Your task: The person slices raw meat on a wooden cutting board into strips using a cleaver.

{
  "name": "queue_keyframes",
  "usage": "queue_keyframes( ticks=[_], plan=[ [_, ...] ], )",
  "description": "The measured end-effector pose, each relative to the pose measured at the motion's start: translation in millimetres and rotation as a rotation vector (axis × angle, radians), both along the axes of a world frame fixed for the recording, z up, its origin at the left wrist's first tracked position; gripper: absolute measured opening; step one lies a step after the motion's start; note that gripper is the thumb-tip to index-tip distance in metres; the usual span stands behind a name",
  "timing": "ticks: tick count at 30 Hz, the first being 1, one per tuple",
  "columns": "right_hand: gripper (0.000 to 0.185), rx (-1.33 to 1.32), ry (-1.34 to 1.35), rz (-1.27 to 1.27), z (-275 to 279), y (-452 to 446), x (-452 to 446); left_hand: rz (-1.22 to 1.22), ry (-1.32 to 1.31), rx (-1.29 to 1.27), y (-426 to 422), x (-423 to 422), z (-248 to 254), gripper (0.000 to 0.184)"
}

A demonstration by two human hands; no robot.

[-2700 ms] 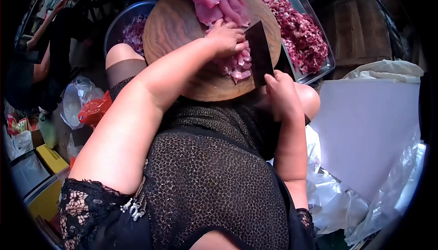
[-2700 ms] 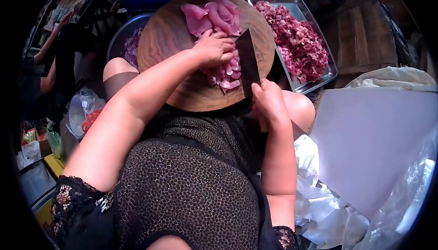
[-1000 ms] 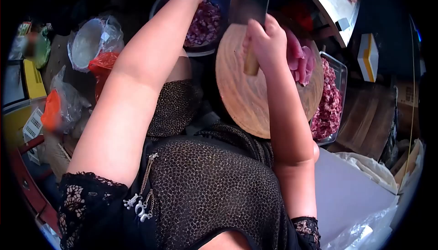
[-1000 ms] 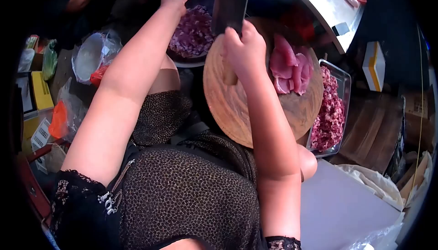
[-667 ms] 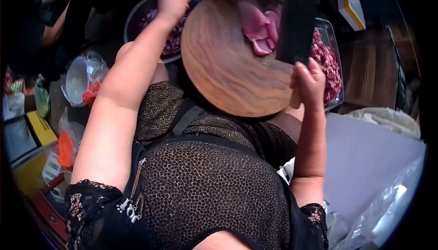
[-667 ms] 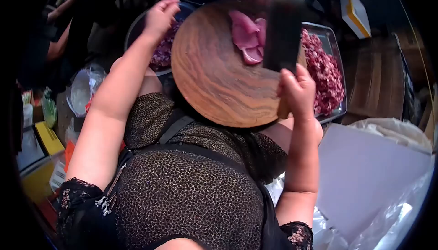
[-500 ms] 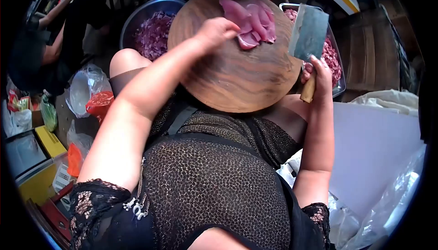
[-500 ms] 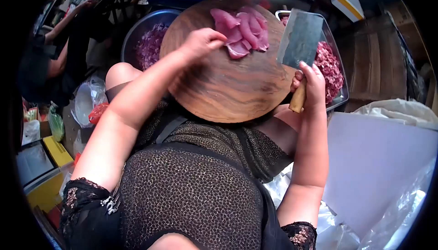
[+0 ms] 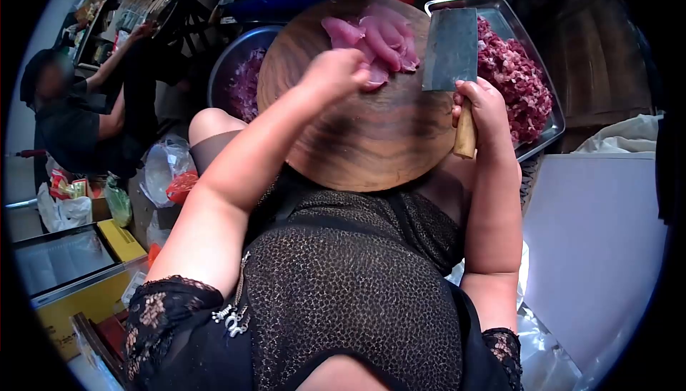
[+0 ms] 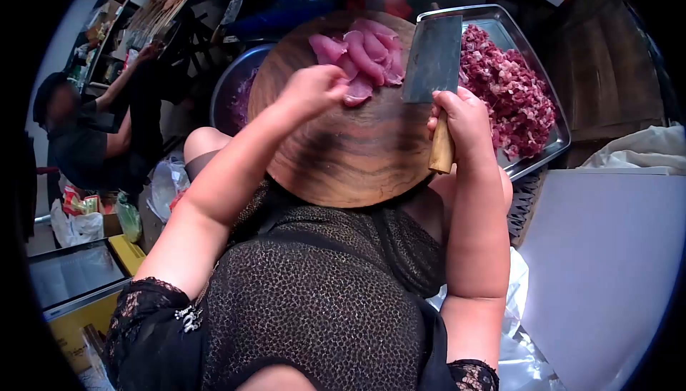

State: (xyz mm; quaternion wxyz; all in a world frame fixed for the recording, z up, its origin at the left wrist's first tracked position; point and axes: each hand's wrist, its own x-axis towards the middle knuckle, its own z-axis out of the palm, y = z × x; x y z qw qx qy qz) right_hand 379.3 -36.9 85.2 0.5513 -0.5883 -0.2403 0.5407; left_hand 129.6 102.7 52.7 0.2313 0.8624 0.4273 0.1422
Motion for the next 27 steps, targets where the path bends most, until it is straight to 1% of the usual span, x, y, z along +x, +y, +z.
queue_keyframes(
  ticks=[1, 2, 3, 4, 5, 7, 9, 10, 11, 12, 13, 14, 15, 17, 19, 20, 21, 23, 25, 26, 27],
  plan=[
    [0.010, 0.004, 0.015, -0.003, -0.5, 0.5, 0.8, 0.085, -0.033, 0.037, 5.0, -19.8, 12.9, 0.030],
    [0.010, -0.022, 0.011, 0.007, 1.2, -0.1, 1.4, 0.117, -0.004, 0.118, 17.6, -44.4, 22.0, 0.030],
    [0.011, -0.053, 0.006, 0.018, 1.0, -1.2, 0.9, 0.160, -0.017, 0.163, 39.0, -70.8, 16.9, 0.030],
    [0.012, -0.042, -0.011, 0.034, -2.0, -1.3, 2.1, 0.211, 0.012, 0.252, 49.8, -91.3, 24.6, 0.030],
    [0.012, -0.043, -0.005, 0.036, -2.4, -1.9, 1.7, 0.308, 0.133, 0.176, 67.4, -114.0, 24.4, 0.037],
    [0.011, -0.048, -0.016, 0.038, 0.1, -1.1, 0.2, 0.433, 0.592, 0.408, 68.2, -125.6, 18.3, 0.050],
    [0.011, -0.045, -0.014, 0.042, 1.2, 0.1, -0.8, 0.328, 0.513, 0.377, 81.3, -112.6, 8.6, 0.064],
    [0.010, -0.042, -0.011, 0.038, 1.2, 0.0, -1.6, 0.181, 0.338, 0.438, 90.3, -99.9, -6.1, 0.068],
    [0.010, -0.040, -0.009, 0.033, 1.0, -0.4, -2.3, 0.076, 0.103, 0.272, 88.2, -72.3, -3.7, 0.069],
    [0.010, -0.039, -0.013, 0.028, -0.9, 0.4, -3.1, 0.082, -0.009, 0.181, 79.5, -41.9, -4.0, 0.070],
    [0.011, -0.039, -0.026, 0.026, -4.3, 2.1, -3.6, 0.079, -0.007, 0.113, 71.4, -17.5, -4.8, 0.072],
    [0.011, -0.039, -0.039, 0.024, -6.4, 3.3, -3.4, 0.117, 0.016, 0.077, 67.7, 4.4, -16.4, 0.074],
    [0.011, -0.038, -0.044, 0.019, -6.4, 3.3, -4.1, 0.081, 0.054, 0.185, 65.3, 16.3, -26.7, 0.063],
    [0.011, -0.068, -0.060, 0.003, -6.0, 2.5, -6.3, 0.077, 0.073, 0.191, 90.1, 22.7, -42.4, 0.042],
    [0.011, -0.079, -0.064, -0.001, -6.5, -0.6, -5.7, 0.246, -0.382, -0.178, 99.8, 8.7, -31.5, 0.030],
    [0.011, -0.089, -0.079, 0.002, -5.5, -2.4, -5.2, 0.358, -0.584, -0.424, 115.3, 0.5, -28.0, 0.030],
    [0.011, -0.096, -0.093, 0.008, -5.1, -2.9, -4.8, 0.339, -0.727, -0.513, 115.3, -10.7, -14.6, 0.027],
    [0.010, -0.064, -0.083, 0.030, -8.1, -3.9, -1.6, 0.271, -0.796, -0.542, 109.7, -31.1, 14.6, 0.021],
    [0.011, -0.075, -0.086, 0.033, -5.5, -2.9, -4.0, 0.180, -0.826, -0.689, 84.7, -42.1, 55.6, 0.025],
    [0.011, -0.070, -0.104, 0.050, -7.2, -1.8, -3.8, 0.112, -0.792, -0.640, 71.3, -44.8, 67.9, 0.031],
    [0.011, -0.067, -0.125, 0.067, -8.1, -0.8, -3.5, 0.129, -0.801, -0.638, 65.5, -48.2, 69.4, 0.031]
  ],
)
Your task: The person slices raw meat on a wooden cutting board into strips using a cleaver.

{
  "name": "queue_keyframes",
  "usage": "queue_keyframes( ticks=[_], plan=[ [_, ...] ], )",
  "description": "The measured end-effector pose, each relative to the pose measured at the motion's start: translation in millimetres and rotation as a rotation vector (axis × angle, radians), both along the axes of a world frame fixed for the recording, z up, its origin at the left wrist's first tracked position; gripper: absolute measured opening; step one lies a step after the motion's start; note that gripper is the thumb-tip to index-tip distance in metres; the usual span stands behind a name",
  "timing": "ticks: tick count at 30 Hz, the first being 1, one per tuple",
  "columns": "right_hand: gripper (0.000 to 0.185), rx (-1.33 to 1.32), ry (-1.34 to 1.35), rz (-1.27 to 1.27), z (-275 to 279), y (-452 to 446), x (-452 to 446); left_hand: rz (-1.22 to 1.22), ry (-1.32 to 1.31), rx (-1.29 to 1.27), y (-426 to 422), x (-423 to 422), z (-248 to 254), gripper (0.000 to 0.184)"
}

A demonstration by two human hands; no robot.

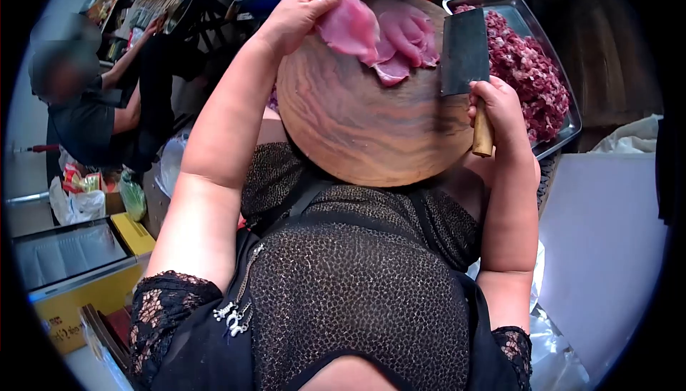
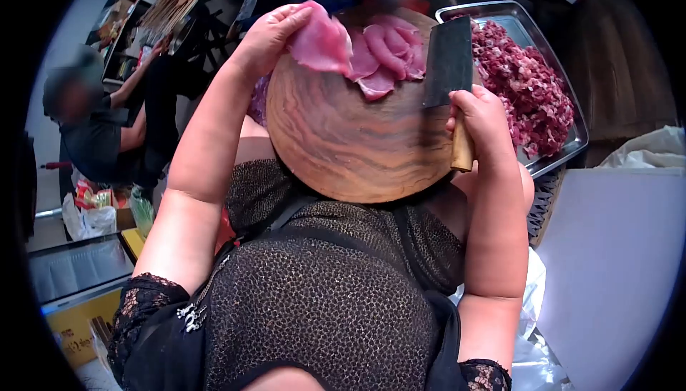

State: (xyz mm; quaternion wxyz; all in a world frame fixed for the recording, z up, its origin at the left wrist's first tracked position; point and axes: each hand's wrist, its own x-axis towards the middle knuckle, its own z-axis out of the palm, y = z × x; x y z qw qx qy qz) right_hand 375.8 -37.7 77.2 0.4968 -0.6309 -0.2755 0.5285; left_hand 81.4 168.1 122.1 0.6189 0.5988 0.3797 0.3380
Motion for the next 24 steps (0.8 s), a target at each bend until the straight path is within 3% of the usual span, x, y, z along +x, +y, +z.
queue_keyframes(
  ticks=[4, 6, 8, 10, 12, 14, 16, 18, 20, 24],
  plan=[
    [0.011, 0.005, -0.032, 0.034, 1.7, 3.6, -5.9, -0.295, 0.458, -0.064, -25.0, -8.9, -4.0, 0.038],
    [0.013, -0.018, -0.066, 0.043, 2.7, 2.1, -9.8, -0.045, 0.548, 0.127, -16.2, -20.4, -59.7, 0.040],
    [0.013, -0.025, -0.083, 0.056, 0.7, -0.5, -9.7, 0.047, 0.783, 0.340, -4.6, -40.7, -93.5, 0.041],
    [0.011, -0.024, -0.101, 0.093, -2.1, -5.5, -9.3, -0.008, 0.963, 0.178, -26.7, -41.9, -78.4, 0.035],
    [0.011, -0.031, -0.120, 0.087, 1.5, -9.3, -10.7, -0.056, 1.117, 0.337, -55.0, -42.9, -73.8, 0.033],
    [0.011, -0.039, -0.137, 0.078, 2.1, -11.7, -10.9, -0.066, 0.990, 0.599, -91.3, -41.7, -80.8, 0.036],
    [0.013, -0.012, -0.143, 0.069, -2.0, -12.7, -8.4, -0.247, 0.879, 0.742, -127.9, -38.8, -92.4, 0.039],
    [0.013, -0.020, -0.155, 0.076, -3.5, -13.9, -8.0, -0.266, 1.048, 0.825, -157.6, -34.9, -94.0, 0.041],
    [0.012, -0.021, -0.168, 0.083, -4.7, -14.0, -8.6, -0.194, 1.056, 0.966, -150.2, -40.0, -128.3, 0.040],
    [0.013, -0.057, -0.171, 0.087, -4.6, -13.5, -9.5, -0.256, 1.074, 0.912, -122.6, -32.3, -105.0, 0.030]
  ],
)
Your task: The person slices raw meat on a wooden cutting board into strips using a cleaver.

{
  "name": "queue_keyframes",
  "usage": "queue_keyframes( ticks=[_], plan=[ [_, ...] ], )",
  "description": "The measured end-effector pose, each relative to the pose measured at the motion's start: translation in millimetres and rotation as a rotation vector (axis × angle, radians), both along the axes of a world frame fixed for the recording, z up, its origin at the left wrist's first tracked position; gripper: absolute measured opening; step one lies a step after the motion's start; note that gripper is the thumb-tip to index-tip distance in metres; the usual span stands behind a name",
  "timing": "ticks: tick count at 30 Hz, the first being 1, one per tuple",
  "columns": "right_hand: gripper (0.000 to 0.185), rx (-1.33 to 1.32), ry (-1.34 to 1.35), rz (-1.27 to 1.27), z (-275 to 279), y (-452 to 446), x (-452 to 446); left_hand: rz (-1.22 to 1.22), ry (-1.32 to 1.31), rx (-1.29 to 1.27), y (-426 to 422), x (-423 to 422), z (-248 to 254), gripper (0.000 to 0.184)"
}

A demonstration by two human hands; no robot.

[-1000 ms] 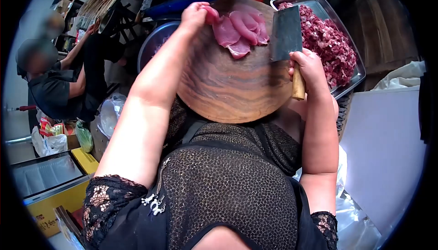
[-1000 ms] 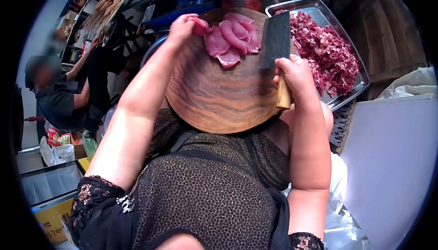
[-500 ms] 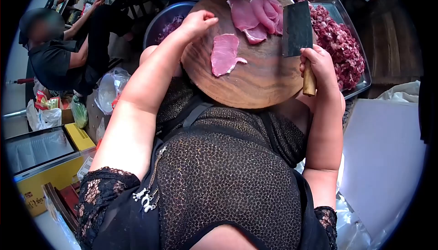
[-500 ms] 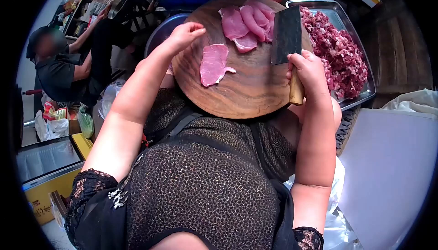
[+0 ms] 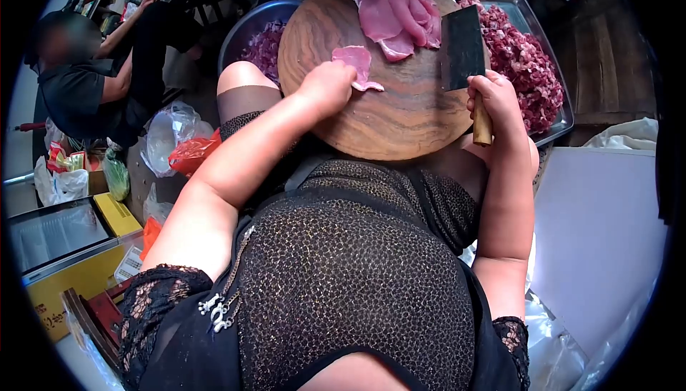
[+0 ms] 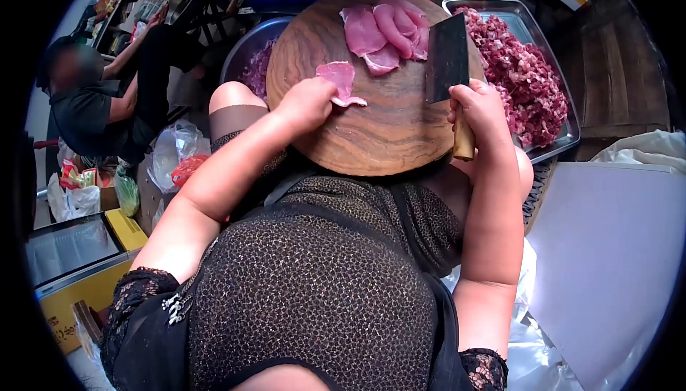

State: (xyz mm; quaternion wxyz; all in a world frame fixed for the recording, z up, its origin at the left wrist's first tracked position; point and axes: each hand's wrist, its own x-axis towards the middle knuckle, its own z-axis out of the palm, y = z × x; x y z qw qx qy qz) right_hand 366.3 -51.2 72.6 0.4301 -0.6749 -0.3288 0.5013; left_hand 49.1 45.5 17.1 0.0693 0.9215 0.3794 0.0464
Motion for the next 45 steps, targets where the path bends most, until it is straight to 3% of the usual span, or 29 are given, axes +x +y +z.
queue_keyframes(
  ticks=[2, 4, 7, 10, 13, 14, 17, 19, 22, 23, 27, 35, 45],
  plan=[
    [0.013, -0.032, -0.016, 0.009, 1.2, -1.3, 0.1, 0.099, -0.157, -0.323, 22.7, 6.9, 25.7, 0.028],
    [0.013, -0.060, -0.048, 0.018, 2.3, -3.8, -1.3, 0.273, -0.338, -0.768, 27.8, 15.0, 82.4, 0.029],
    [0.013, 0.077, 0.024, 0.046, -7.0, -9.1, 1.7, 0.268, -0.583, -0.918, 35.2, 7.3, 114.5, 0.030],
    [0.006, 0.130, 0.110, -0.066, 8.4, -27.7, -17.6, 0.321, -0.662, -1.173, 43.8, -10.5, 97.2, 0.028],
    [0.006, 0.111, 0.026, -0.010, 12.0, -40.4, -24.9, 0.378, -0.616, -1.280, 56.1, -35.9, 34.3, 0.029],
    [0.006, 0.066, -0.013, 0.018, 18.8, -44.6, -30.2, 0.414, -0.499, -1.083, 60.4, -43.9, 7.3, 0.028],
    [0.012, -0.019, -0.084, 0.141, 38.9, -54.0, -53.7, 0.478, -0.558, -0.962, 54.9, -55.4, -18.3, 0.029],
    [0.021, -0.062, -0.147, 0.244, 51.1, -55.5, -71.8, 0.336, -0.424, -0.569, 49.0, -55.5, -17.7, 0.031],
    [0.024, 0.157, -0.842, 0.592, 56.7, -40.5, -92.3, 0.411, -0.496, -0.592, 49.3, -63.6, -17.8, 0.032],
    [0.025, 0.151, -0.915, 0.633, 61.9, -34.3, -101.0, 0.414, -0.502, -0.621, 51.1, -65.6, -16.8, 0.033],
    [0.025, 0.162, -1.046, 0.832, 68.1, -7.9, -116.3, 0.403, -0.602, -0.679, 59.0, -69.8, -32.5, 0.038],
    [0.025, 0.191, -1.122, 0.965, 70.0, 22.8, -134.1, 0.433, -0.674, -0.819, 59.8, -73.6, -36.8, 0.040],
    [0.023, -0.019, -1.238, 0.996, 57.5, -3.3, -93.8, 0.346, -0.502, -0.592, 57.0, -72.5, -27.0, 0.039]
  ],
)
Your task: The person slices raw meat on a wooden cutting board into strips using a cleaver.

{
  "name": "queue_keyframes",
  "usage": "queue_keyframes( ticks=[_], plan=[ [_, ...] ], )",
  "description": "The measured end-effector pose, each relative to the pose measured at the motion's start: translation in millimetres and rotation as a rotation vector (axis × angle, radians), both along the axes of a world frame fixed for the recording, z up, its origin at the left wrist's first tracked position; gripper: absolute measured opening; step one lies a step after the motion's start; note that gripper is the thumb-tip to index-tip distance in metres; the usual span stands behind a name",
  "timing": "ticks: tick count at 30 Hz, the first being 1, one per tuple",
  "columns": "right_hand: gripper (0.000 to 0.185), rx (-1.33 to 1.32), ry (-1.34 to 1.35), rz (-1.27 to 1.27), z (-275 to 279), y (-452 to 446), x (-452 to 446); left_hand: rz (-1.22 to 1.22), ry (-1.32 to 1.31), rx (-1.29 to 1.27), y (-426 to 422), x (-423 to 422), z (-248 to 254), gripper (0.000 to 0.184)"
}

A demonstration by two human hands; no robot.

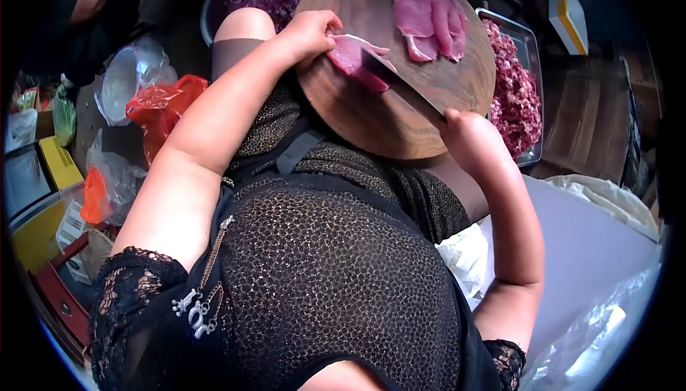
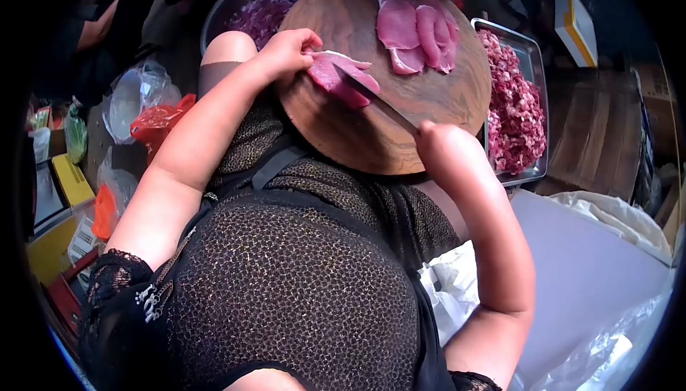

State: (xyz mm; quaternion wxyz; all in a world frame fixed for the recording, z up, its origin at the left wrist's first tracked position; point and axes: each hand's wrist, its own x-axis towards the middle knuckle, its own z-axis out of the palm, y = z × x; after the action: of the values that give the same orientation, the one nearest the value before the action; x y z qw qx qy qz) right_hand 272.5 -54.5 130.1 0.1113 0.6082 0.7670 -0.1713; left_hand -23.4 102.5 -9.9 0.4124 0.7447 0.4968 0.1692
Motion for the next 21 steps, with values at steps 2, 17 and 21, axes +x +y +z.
queue_keyframes(
  ticks=[2, 17, 21],
  plan=[
    [0.025, -0.049, -0.052, -0.075, 7.7, -21.4, 21.0, 0.005, 0.034, 0.012, -1.6, 0.4, 5.0, 0.033],
    [0.030, -0.039, 0.199, -0.626, -12.4, -76.9, 76.4, -0.300, -0.181, 0.121, -37.9, 65.0, 152.1, 0.008],
    [0.028, -0.050, 0.216, -0.678, -6.3, -79.9, 67.6, -0.637, -0.083, 0.722, -55.4, 54.5, 123.1, 0.011]
  ],
)
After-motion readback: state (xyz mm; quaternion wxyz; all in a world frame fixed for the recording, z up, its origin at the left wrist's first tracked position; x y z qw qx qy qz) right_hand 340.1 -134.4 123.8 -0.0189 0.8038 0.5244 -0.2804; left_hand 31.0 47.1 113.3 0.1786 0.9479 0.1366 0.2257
